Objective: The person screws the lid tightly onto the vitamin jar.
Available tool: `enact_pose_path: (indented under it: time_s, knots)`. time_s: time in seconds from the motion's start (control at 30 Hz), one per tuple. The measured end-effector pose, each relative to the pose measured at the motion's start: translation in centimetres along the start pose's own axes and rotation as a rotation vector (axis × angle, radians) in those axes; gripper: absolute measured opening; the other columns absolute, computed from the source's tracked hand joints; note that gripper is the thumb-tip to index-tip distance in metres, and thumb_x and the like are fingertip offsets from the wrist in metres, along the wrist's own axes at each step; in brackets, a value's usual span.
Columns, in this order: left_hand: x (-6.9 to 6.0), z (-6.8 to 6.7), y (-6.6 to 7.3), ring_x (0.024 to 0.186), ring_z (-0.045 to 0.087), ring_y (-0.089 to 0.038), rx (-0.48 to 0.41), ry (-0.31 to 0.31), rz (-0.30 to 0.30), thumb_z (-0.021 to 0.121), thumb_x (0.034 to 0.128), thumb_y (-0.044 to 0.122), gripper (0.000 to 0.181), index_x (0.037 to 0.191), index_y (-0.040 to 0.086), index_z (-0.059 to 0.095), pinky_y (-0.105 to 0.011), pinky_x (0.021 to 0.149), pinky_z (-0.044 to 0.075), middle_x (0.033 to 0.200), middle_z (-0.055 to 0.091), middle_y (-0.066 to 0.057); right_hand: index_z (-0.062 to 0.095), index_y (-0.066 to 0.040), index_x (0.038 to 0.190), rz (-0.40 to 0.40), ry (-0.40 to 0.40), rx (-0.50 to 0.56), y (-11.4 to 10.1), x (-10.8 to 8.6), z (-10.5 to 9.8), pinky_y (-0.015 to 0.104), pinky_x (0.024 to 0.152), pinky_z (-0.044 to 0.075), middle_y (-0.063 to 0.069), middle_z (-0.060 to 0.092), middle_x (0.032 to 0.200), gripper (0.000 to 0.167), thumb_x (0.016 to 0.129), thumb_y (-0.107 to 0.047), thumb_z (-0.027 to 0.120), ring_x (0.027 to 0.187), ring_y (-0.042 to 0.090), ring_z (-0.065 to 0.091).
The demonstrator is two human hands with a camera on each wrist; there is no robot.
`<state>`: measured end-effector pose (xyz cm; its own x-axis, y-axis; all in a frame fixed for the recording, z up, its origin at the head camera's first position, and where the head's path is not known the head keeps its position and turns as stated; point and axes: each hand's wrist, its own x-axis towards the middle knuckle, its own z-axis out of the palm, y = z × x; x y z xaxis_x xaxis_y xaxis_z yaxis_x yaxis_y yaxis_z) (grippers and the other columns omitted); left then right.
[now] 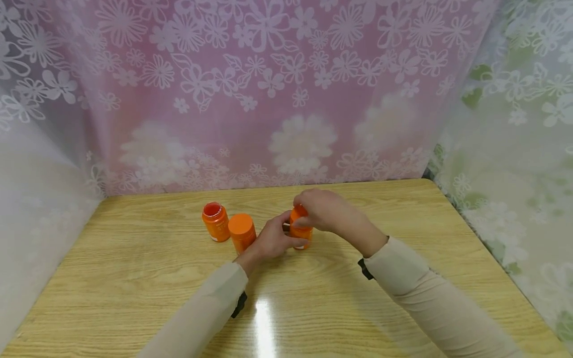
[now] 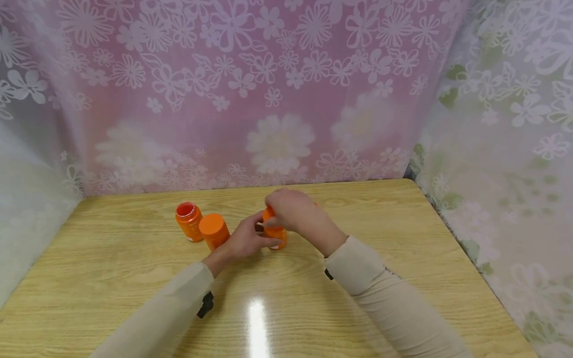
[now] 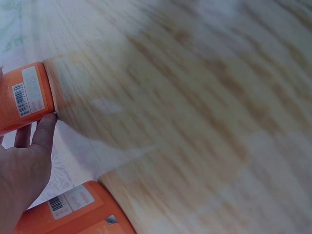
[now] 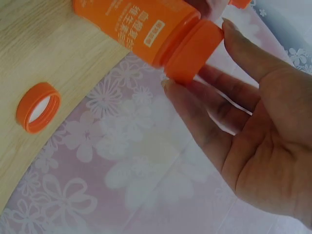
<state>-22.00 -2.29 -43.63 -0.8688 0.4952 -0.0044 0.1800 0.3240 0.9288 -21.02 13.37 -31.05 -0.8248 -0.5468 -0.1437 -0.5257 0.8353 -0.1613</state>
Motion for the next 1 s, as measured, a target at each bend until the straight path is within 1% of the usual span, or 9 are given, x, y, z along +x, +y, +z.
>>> enact_pose_path:
  time_s: [0.1,0.2,0.3,0.47,0.63,0.73,0.83,0.9,1.0]
  knots:
    - [0.0,0.0,0.1,0.099,0.062,-0.016,-0.001,-0.001,-0.006,0.078,0.0809,0.025,0.056,0.131,0.023,0.053,-0.030,0.081,0.052,0.114,0.061,0.004,0.061,-0.008,0.092,0.061,0.028,-0.024,-0.4,0.0,0.3,0.029,0.059,0.045,0.000,0.055,0.081,0.031,0.088,-0.038,0.069,0.068,0.016,0.052]
    - [0.0,0.0,0.2,0.100,0.063,-0.016,0.005,0.003,-0.013,0.078,0.0808,0.025,0.059,0.133,0.023,0.051,-0.029,0.080,0.053,0.114,0.062,0.003,0.056,-0.008,0.087,0.120,0.060,-0.039,-0.7,0.0,0.6,0.027,0.052,0.042,0.001,0.051,0.073,0.037,0.088,-0.043,0.068,0.062,0.016,0.050]
    - [-0.1,0.0,0.2,0.101,0.062,-0.016,0.011,0.003,-0.012,0.077,0.0816,0.024,0.057,0.132,0.023,0.052,-0.029,0.080,0.053,0.115,0.062,0.002,0.053,-0.006,0.088,0.174,0.085,-0.043,-1.0,0.0,1.0,0.026,0.049,0.041,0.003,0.050,0.072,0.043,0.088,-0.047,0.065,0.057,0.016,0.049]
    - [-0.2,0.0,0.2,0.102,0.061,-0.017,0.004,0.008,-0.023,0.077,0.0825,0.023,0.045,0.123,0.022,0.057,-0.030,0.081,0.052,0.116,0.059,0.003,0.053,-0.004,0.092,0.257,0.115,-0.008,-1.0,0.3,1.7,0.028,0.045,0.041,0.005,0.051,0.072,0.052,0.089,-0.055,0.058,0.053,0.019,0.050]
    - [-0.3,0.0,0.2,0.101,0.061,-0.018,0.001,0.009,-0.039,0.077,0.0818,0.025,0.046,0.123,0.021,0.057,-0.031,0.080,0.052,0.118,0.057,0.002,0.055,-0.006,0.101,0.302,0.103,-0.037,-0.6,0.5,2.0,0.031,0.043,0.041,0.003,0.052,0.069,0.062,0.087,-0.066,0.052,0.051,0.018,0.051]
    - [-0.3,0.0,0.3,0.102,0.061,-0.018,0.014,0.005,-0.045,0.077,0.0817,0.027,0.054,0.129,0.019,0.054,-0.031,0.080,0.052,0.119,0.058,0.001,0.057,-0.009,0.100,0.265,0.086,-0.030,0.0,0.4,1.8,0.031,0.045,0.042,0.001,0.055,0.072,0.059,0.088,-0.066,0.048,0.054,0.018,0.052]
    - [-0.2,0.0,0.3,0.102,0.061,-0.018,0.028,0.004,-0.028,0.078,0.0816,0.027,0.061,0.135,0.017,0.050,-0.031,0.081,0.052,0.120,0.060,-0.001,0.059,-0.011,0.110,0.188,0.085,0.054,0.7,0.1,1.2,0.034,0.056,0.048,0.002,0.064,0.092,0.049,0.092,-0.057,0.052,0.070,0.018,0.059]
    - [-0.1,0.0,0.2,0.102,0.062,-0.018,0.035,0.008,-0.015,0.078,0.0812,0.026,0.062,0.136,0.017,0.049,-0.030,0.081,0.052,0.120,0.060,0.000,0.059,-0.014,0.121,0.100,0.088,0.123,1.4,-0.1,0.9,0.038,0.071,0.052,0.002,0.063,0.112,0.044,0.093,-0.047,0.057,0.090,0.020,0.062]
    - [-0.1,-0.1,0.2,0.102,0.062,-0.017,0.049,0.011,-0.002,0.078,0.0809,0.027,0.061,0.134,0.017,0.050,-0.030,0.082,0.052,0.119,0.059,0.000,0.058,-0.014,0.130,-0.091,0.053,0.235,2.6,-0.3,0.6,0.045,0.093,0.045,0.006,0.052,0.136,0.041,0.093,-0.031,0.064,0.119,0.026,0.051]
